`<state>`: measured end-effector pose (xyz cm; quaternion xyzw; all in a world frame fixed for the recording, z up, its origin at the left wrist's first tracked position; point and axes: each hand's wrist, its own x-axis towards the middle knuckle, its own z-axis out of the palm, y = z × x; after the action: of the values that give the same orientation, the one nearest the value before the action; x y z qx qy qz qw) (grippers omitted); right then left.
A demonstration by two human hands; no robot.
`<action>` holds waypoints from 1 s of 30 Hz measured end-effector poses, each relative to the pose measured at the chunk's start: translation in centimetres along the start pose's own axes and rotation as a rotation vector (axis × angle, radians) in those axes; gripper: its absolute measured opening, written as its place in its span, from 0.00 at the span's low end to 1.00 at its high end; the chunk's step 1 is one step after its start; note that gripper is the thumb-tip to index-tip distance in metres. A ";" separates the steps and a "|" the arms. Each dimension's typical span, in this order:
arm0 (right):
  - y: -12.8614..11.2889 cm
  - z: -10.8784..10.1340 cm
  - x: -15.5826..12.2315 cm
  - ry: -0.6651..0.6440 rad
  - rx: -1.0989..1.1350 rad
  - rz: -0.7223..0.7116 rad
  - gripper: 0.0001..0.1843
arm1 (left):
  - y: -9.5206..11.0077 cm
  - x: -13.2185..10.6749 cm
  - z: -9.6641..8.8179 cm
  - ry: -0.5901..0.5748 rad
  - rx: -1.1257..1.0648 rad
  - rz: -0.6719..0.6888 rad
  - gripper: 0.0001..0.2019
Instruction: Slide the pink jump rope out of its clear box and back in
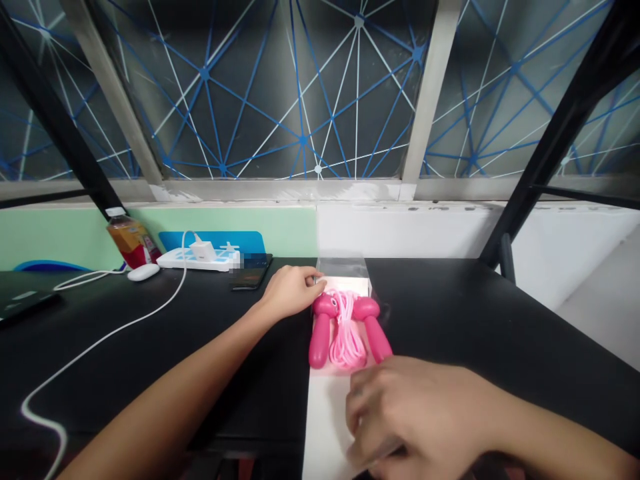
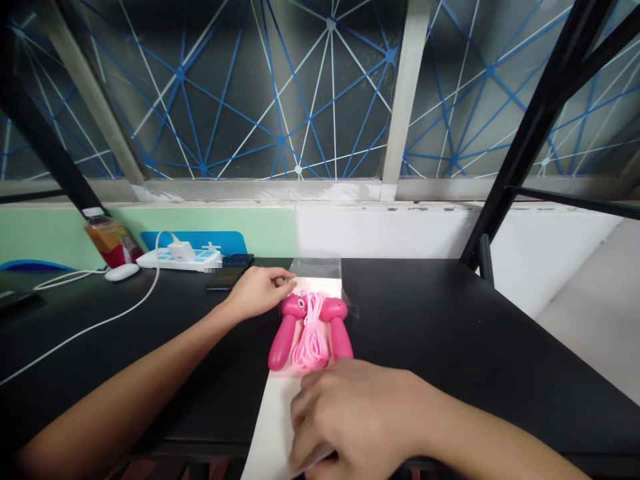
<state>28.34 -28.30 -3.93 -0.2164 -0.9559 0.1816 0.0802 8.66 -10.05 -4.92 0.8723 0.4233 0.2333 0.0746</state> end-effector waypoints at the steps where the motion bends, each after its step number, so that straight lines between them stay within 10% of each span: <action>1: 0.1 0.1 0.0 -0.019 0.046 -0.013 0.08 | -0.2 0.2 0.2 0.001 0.003 -0.007 0.14; 9: 1.6 -2.0 -0.7 0.060 0.405 0.024 0.16 | -1.8 0.5 1.6 -0.060 -0.036 0.046 0.21; 14: 4.4 -2.6 -1.1 0.479 -0.141 0.476 0.10 | -1.1 -1.4 -0.6 0.013 -0.072 0.120 0.17; 19: 6.9 -1.3 -1.4 0.409 -0.201 0.599 0.18 | 0.9 -3.3 -2.0 -0.290 -0.123 0.258 0.18; 30: 8.1 0.0 -0.5 0.468 -0.094 0.614 0.13 | 0.4 -3.4 -1.2 -0.338 -0.081 0.201 0.15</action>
<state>31.89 -21.74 -7.04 -0.5313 -0.8099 0.0988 0.2279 6.54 -13.02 -4.93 0.9331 0.3059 0.1066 0.1562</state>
